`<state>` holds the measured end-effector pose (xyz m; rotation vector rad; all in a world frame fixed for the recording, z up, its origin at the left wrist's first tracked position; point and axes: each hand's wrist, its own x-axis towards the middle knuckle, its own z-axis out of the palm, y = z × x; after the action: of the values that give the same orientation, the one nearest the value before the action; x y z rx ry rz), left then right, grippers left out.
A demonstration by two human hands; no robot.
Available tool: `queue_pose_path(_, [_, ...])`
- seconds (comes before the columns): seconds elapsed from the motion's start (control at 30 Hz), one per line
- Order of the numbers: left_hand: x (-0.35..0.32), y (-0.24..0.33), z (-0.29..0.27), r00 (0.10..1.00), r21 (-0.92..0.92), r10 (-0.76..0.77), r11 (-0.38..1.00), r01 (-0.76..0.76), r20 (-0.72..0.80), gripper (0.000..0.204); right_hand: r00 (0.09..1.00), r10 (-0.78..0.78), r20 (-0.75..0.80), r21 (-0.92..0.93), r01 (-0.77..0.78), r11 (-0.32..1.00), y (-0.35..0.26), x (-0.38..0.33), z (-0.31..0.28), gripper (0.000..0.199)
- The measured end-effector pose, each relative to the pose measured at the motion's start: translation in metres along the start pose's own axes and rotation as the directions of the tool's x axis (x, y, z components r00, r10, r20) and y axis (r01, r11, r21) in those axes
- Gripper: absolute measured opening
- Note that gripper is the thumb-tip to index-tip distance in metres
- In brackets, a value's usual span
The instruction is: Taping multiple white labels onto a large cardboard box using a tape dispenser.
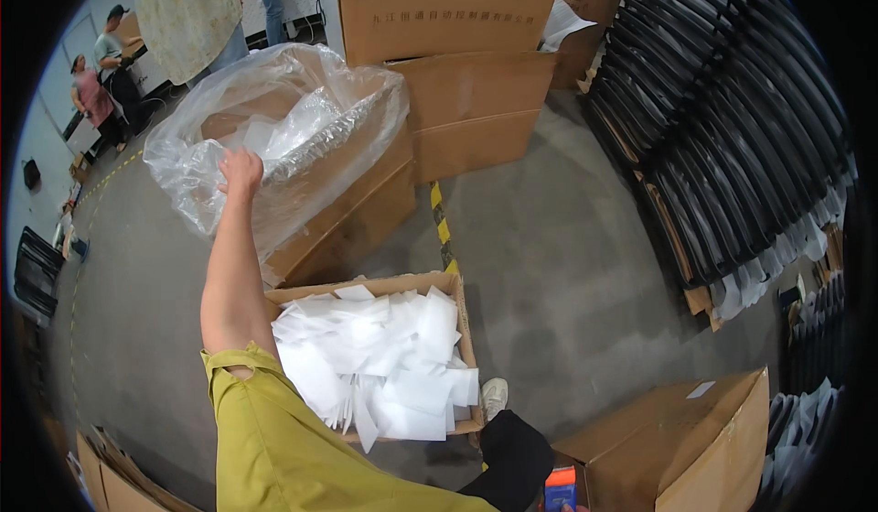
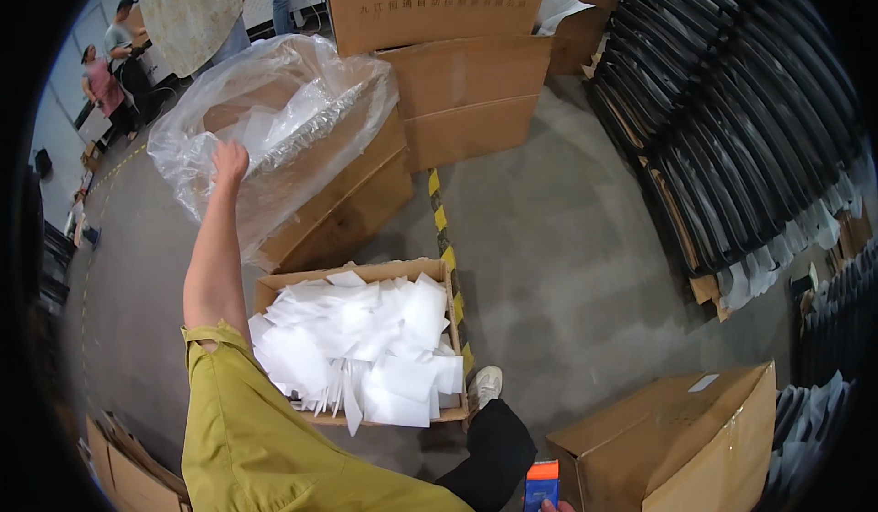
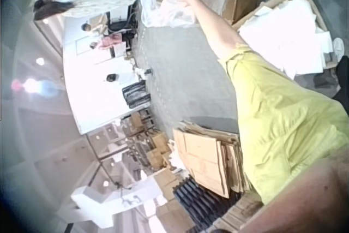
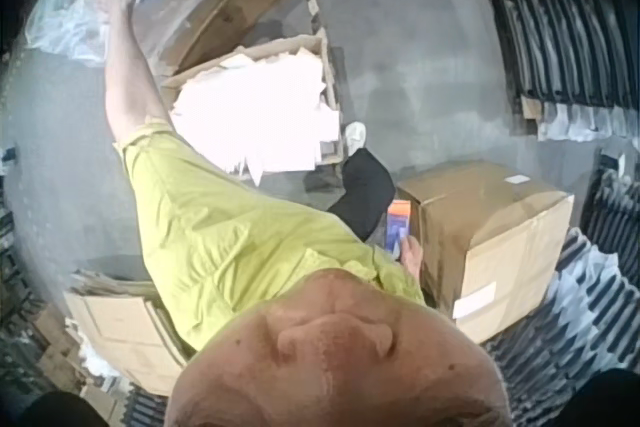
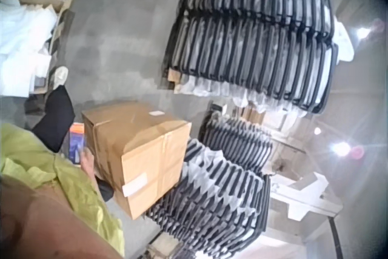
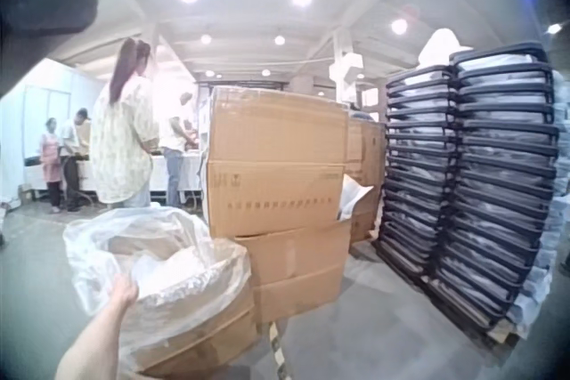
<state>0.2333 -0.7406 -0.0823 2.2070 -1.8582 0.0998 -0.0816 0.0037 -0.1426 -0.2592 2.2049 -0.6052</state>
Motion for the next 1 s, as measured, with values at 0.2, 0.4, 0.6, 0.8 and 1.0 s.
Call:
queue_pose_path(0.2, [0.012, -0.013, 0.047, 0.993, -0.264, -0.065, 0.964, 0.038, -0.094, 0.037, 0.998, -0.040, -0.047, -0.081, 0.036, 0.996, 0.011, 0.006, 0.005, 0.045])
queue_pose_path(0.4, [-0.034, -0.012, 0.008, 0.970, -0.177, -0.241, 0.955, 0.237, -0.003, 0.035, 0.994, -0.101, -0.037, -0.162, 0.094, 0.982, 0.032, 0.018, 0.009, 0.043])
queue_pose_path(0.6, [0.047, -0.071, 0.074, 0.923, -0.803, -0.362, 0.584, 0.117, -0.129, 0.047, 0.996, -0.030, 0.085, 0.041, 0.026, 0.999, -0.017, 0.008, 0.009, 0.044])
queue_pose_path(0.8, [-0.001, -0.065, 0.017, 0.940, -0.774, -0.324, 0.621, 0.125, -0.108, 0.050, 1.000, -0.015, -0.001, -0.159, 0.015, 0.987, 0.043, 0.011, 0.014, 0.045])
queue_pose_path(1.0, [-0.056, -0.002, -0.030, 0.918, -0.524, -0.293, 0.844, 0.116, -0.268, 0.040, 0.999, -0.027, 0.035, 0.035, 0.026, 0.999, 0.036, 0.000, 0.015, 0.031])
